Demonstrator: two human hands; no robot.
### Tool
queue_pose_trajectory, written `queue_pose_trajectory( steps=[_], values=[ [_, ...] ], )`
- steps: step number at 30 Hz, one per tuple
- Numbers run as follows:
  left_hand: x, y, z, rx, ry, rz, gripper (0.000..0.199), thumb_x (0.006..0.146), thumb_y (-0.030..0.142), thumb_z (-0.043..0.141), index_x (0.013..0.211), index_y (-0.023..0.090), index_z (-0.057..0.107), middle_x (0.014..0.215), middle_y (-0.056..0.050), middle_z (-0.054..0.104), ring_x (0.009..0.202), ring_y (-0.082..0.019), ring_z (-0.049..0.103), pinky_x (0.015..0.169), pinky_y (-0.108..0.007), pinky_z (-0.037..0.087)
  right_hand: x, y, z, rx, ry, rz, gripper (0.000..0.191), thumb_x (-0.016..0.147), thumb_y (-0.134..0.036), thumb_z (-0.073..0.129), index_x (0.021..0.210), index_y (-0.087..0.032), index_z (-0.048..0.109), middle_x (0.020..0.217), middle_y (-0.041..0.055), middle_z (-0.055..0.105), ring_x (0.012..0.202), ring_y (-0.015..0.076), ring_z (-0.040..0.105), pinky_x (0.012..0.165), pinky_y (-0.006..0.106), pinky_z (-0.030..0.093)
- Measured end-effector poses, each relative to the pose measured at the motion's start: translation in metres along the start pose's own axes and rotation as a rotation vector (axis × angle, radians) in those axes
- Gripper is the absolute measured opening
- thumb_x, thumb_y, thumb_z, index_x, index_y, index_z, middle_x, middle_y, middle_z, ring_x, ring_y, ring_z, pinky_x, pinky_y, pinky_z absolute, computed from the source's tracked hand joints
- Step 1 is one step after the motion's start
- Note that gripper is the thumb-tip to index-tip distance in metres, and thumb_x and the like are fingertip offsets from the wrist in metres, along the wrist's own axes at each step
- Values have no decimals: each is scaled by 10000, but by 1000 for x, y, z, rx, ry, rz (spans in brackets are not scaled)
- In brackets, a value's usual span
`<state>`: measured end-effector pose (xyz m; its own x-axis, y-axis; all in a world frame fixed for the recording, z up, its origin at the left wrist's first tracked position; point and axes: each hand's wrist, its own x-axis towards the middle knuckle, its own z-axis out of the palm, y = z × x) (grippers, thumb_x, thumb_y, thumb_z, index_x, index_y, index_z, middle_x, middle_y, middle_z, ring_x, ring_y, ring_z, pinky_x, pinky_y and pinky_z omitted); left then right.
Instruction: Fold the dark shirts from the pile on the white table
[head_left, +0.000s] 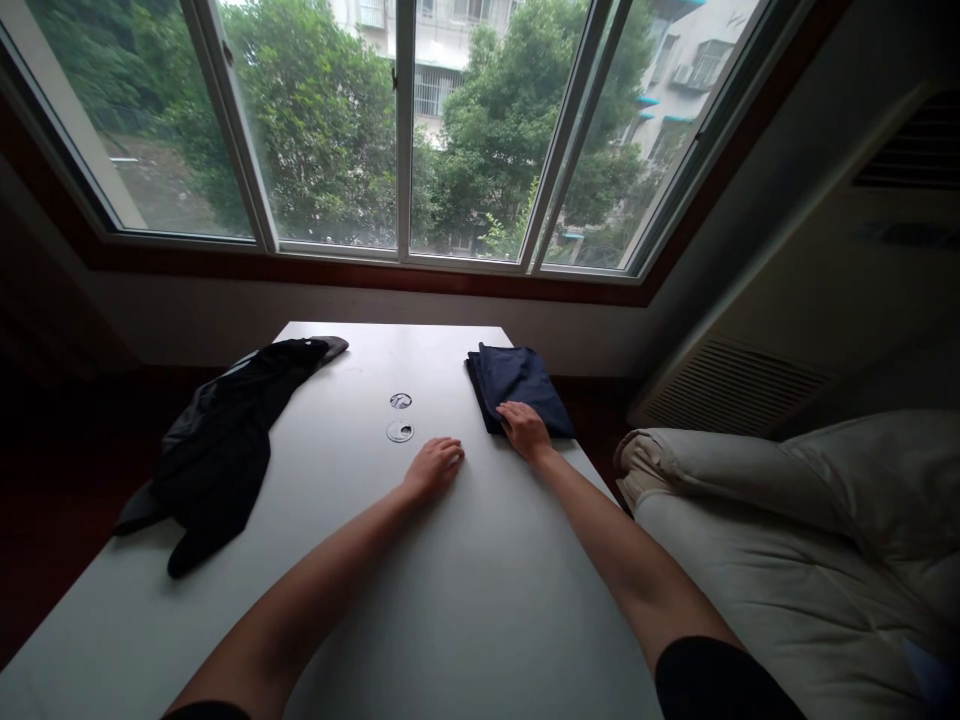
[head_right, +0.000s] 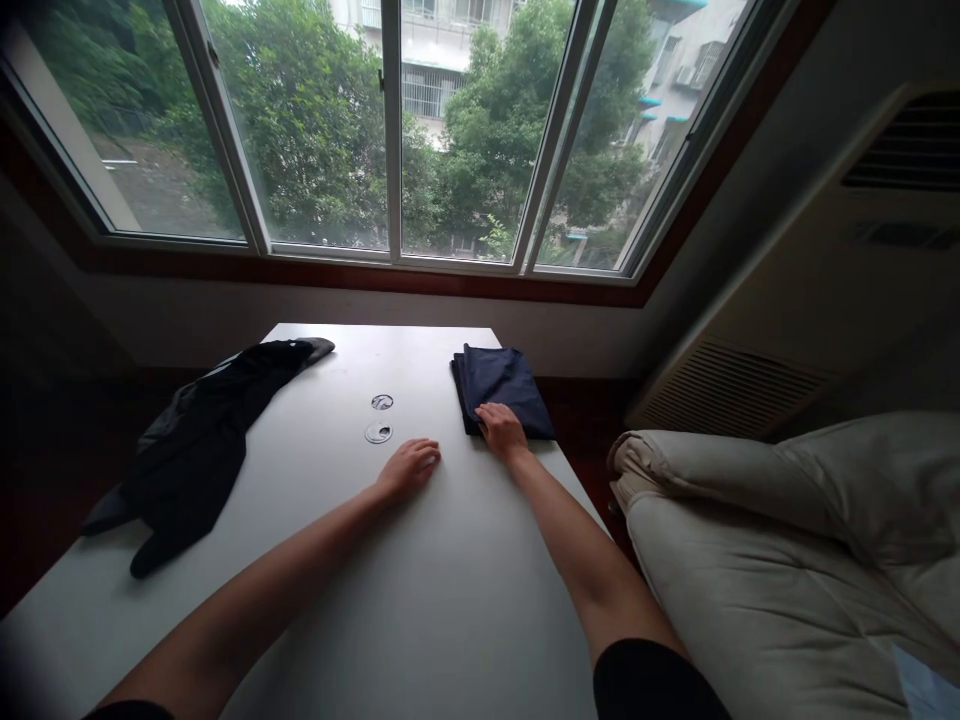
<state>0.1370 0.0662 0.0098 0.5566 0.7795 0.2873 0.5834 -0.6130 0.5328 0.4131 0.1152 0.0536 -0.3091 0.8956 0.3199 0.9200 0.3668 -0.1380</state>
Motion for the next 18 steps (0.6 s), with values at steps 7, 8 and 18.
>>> queue_pose_trajectory(
  steps=[7, 8, 18],
  values=[
    [1, -2, 2, 49, 16, 6, 299, 930, 172, 572, 1187, 232, 713, 1420, -92, 644, 1361, -262, 533, 1217, -437, 351, -2, -6, 32, 20, 2, 36, 446, 1048, -369, 459, 1421, -186, 621, 1503, 136, 576, 1406, 263, 490, 1252, 460, 233],
    [0, -1, 3, 61, 17, 5, 298, 933, 176, 573, 1191, 233, 710, 1419, -92, 644, 1356, -260, 537, 1216, -440, 353, 1, -10, 36, 13, -7, 55, 464, 1056, -399, 445, 1440, -193, 606, 1518, 139, 561, 1412, 264, 484, 1252, 463, 229],
    [-26, -34, -30, 95, 95, -31, 215, 927, 213, 591, 1061, 261, 752, 1343, -67, 688, 1285, -251, 588, 1149, -423, 419, 1, -30, 82, -119, -153, 156, 611, 1056, -515, 433, 1594, -227, 427, 1746, 128, 100, 1606, 301, 91, 1275, 528, 44]
  ],
)
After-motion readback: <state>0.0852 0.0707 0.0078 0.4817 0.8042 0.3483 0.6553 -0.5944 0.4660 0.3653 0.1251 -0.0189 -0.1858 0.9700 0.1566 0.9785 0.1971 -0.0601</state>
